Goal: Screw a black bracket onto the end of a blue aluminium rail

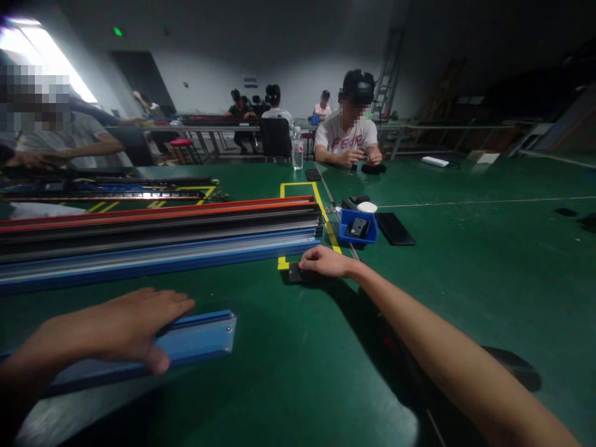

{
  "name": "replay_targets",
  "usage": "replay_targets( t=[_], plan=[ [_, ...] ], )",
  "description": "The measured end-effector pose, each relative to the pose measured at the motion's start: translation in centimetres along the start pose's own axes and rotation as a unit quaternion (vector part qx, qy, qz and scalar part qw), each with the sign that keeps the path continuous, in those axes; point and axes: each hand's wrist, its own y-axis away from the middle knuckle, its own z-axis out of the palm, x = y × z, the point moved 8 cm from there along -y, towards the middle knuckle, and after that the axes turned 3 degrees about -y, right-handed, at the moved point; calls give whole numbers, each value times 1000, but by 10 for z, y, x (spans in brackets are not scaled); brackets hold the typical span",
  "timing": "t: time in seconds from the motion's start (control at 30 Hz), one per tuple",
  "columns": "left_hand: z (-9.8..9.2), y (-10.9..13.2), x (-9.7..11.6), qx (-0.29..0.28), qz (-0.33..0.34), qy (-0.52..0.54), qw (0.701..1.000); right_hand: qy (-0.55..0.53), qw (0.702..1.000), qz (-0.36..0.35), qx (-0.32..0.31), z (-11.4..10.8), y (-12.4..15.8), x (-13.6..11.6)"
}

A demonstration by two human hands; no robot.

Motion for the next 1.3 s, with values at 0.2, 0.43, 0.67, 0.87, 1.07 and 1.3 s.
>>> replay_targets(
  t=[0.2, 0.43, 0.67, 0.87, 1.07, 1.3],
  plan=[
    [-2, -23, 85, 70, 92, 41, 992, -22, 1000, -5, -3, -1, 0, -5],
    [35, -42, 114, 110, 70, 94, 987, -51, 998, 30, -4, -1, 2, 3],
    [21, -41, 99, 128, 82, 239, 959, -67, 997, 44, -18, 3, 5, -3],
    [19, -48, 91, 133, 68, 316, 937, -109, 992, 51, -45, 8, 9, -4],
    [17, -48, 90, 151, 69, 344, 924, -134, 987, 63, -64, 13, 9, -1],
    [16, -50, 71, 215, 37, 442, 870, -128, 988, 60, -69, 18, 13, -10]
  ],
)
